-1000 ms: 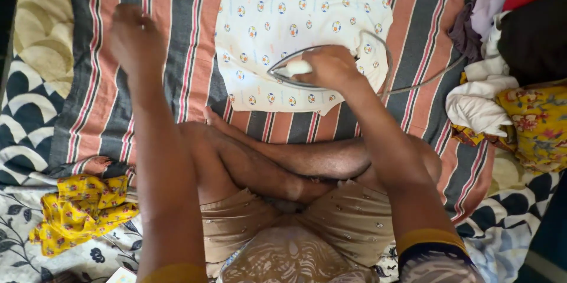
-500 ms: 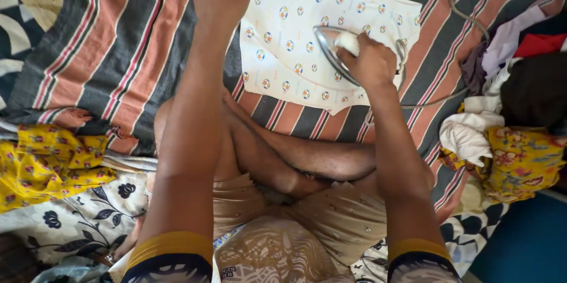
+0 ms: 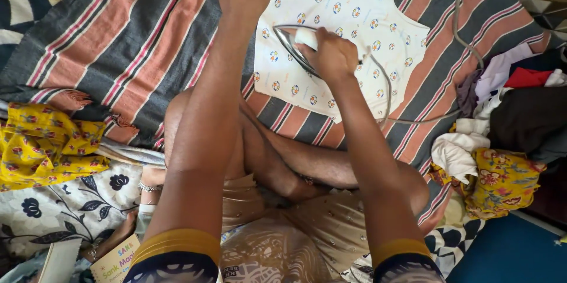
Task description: The person irons a white patterned baby bodysuit laid out on a bed. They use an electric iron to smooth the fabric, periodically lifting and repositioning the garment to access different areas. After ironing, the person folds the bodysuit and places it aside.
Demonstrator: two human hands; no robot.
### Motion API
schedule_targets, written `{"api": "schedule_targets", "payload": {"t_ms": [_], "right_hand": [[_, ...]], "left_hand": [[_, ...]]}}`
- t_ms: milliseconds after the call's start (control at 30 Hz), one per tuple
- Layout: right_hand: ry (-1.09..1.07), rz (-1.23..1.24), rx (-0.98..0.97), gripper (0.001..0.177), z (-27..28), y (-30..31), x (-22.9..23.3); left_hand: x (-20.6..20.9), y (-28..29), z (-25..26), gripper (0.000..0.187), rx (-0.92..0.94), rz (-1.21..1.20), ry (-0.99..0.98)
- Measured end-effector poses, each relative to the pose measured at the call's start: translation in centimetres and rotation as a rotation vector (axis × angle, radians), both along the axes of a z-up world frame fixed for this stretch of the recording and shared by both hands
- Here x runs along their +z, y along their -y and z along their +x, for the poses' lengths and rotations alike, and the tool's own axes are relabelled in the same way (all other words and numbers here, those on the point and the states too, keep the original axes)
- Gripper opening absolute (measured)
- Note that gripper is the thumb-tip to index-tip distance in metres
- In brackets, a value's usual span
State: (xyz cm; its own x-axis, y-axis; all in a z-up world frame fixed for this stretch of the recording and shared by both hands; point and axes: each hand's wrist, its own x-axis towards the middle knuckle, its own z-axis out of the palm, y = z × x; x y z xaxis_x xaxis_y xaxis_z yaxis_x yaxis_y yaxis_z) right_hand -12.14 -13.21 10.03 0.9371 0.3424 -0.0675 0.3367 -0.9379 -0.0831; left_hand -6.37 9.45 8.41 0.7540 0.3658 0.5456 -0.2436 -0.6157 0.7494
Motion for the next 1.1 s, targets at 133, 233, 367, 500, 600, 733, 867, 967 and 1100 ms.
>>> {"api": "schedule_targets", "payload": {"t_ms": [133, 233, 367, 500, 600, 733, 867, 967, 1100], "right_hand": [[-0.017, 0.056, -0.041, 0.057, 1.9, -3.1, 0.1], [-0.057, 0.022, -0.060, 0.060, 3.2, -4.8, -0.2], [-0.019, 0.045, 0.009, 0.060, 3.0, -4.1, -0.3], [-0.008, 0.020, -0.003, 0.060, 2.0, -1.7, -0.2], [-0.024, -0.005, -0.111, 0.063, 1.8, 1.1, 0.5], [0.045, -0.001, -0.278, 0.059, 2.1, 4.6, 0.9], [0.049, -0.030, -0.457, 0.056, 3.4, 7.4, 0.5], [0.121, -0.037, -0.472, 0.052, 3.8, 8.1, 0.0], [0.037, -0.027, -0.308, 0.055, 2.7, 7.3, 0.9]], "left_hand": [[1.0, 0.1, -0.3, 0.016, 0.005, -0.042, 0.021], [1.5, 0.1, -0.4, 0.016, 0.005, -0.036, 0.071], [2.1, -0.1, -0.6, 0.021, -0.020, -0.083, 0.016], [2.8, -0.5, -1.0, 0.022, -0.070, -0.139, -0.046], [3.1, -0.3, -1.2, 0.021, -0.070, -0.147, -0.061], [3.4, -0.2, -1.5, 0.016, -0.067, -0.131, -0.038], [3.5, -0.3, -1.4, 0.013, -0.071, -0.126, -0.037], [3.6, -0.2, -1.4, 0.012, -0.061, -0.123, -0.055], [3.6, 0.0, -1.2, 0.010, -0.071, -0.122, -0.007]]}}
